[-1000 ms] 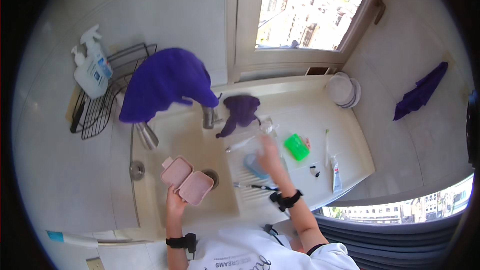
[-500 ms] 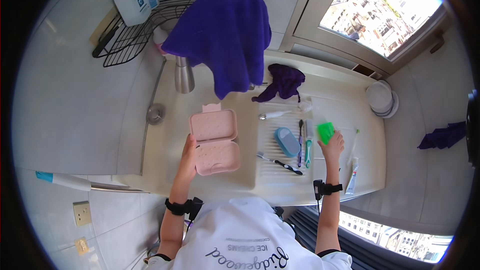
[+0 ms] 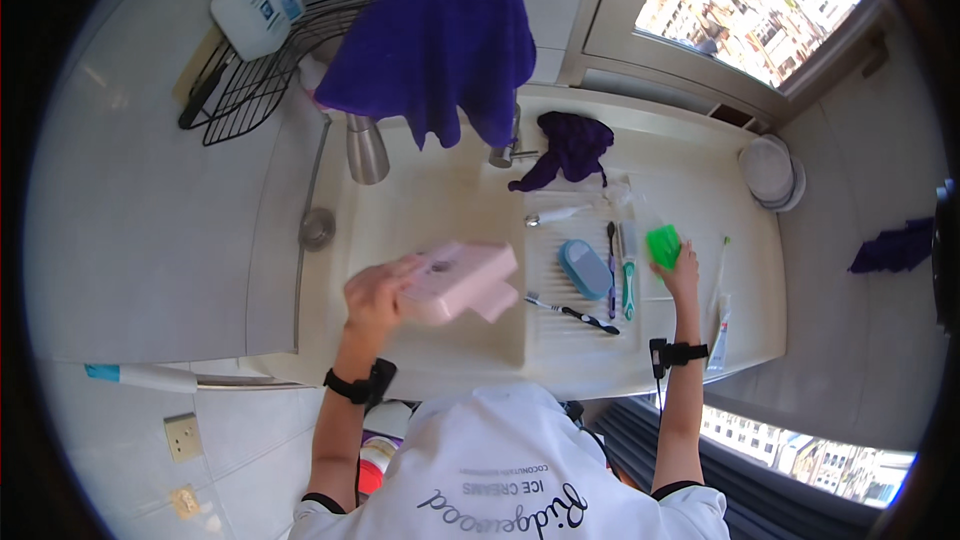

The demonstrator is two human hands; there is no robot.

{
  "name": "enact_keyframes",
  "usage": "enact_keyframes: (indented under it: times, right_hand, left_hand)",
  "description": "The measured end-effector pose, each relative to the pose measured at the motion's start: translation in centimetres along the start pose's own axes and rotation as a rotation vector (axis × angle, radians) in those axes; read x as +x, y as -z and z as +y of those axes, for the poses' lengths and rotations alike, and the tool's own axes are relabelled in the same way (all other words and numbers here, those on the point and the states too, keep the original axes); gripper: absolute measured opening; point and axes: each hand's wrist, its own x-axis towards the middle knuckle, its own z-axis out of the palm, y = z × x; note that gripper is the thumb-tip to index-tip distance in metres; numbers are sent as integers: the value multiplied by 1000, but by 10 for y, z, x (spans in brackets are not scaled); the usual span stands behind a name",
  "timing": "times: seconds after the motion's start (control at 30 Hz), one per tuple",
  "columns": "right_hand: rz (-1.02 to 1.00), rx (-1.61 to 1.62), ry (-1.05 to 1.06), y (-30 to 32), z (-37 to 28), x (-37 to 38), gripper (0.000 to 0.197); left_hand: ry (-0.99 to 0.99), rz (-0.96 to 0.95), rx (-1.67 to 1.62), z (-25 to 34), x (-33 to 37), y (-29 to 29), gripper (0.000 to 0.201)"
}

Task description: The person scrubs the inside of a small pink plastic container with a toothbrush under running water, rinses it, and places it on a wall-mounted wire rack. The person then picks up a green lid and places it on the container.

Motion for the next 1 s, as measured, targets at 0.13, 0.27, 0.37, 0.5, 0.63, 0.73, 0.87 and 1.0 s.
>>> enact_keyframes:
  times: [0.13, 0.27, 0.37, 0.5, 0.63, 0.73, 0.87, 1.0]
  right_hand:
    - [84, 35, 56, -18, 14, 1, 85]
    - [72, 43, 35, -8, 0, -1, 81]
    - [77, 41, 8, -11, 2, -4, 80]
    - [85, 67, 5, -7, 5, -2, 77]
    - [-16, 151, -49, 12, -6, -1, 75]
    - [-176, 401, -86, 26, 2, 4, 76]
    - [-413, 877, -174, 55, -3, -7, 69]
    - [-657, 1254, -84, 100, -59, -34, 54]
  left_hand:
    - [-270, -131, 3, -6, 26, -10, 19]
    - [-303, -140, 102, -49, 18, -13, 20]
    - [-393, -288, 111, -49, 33, -14, 17]
    - [-305, -415, 245, -57, 33, -22, 13]
    - [-238, -684, 206, -41, 16, -37, 9]
    - [514, -488, -82, -37, 16, -58, 19]
    - [1070, -352, -595, -18, 12, -78, 46]
    - [1104, -473, -712, 6, 13, -101, 50]
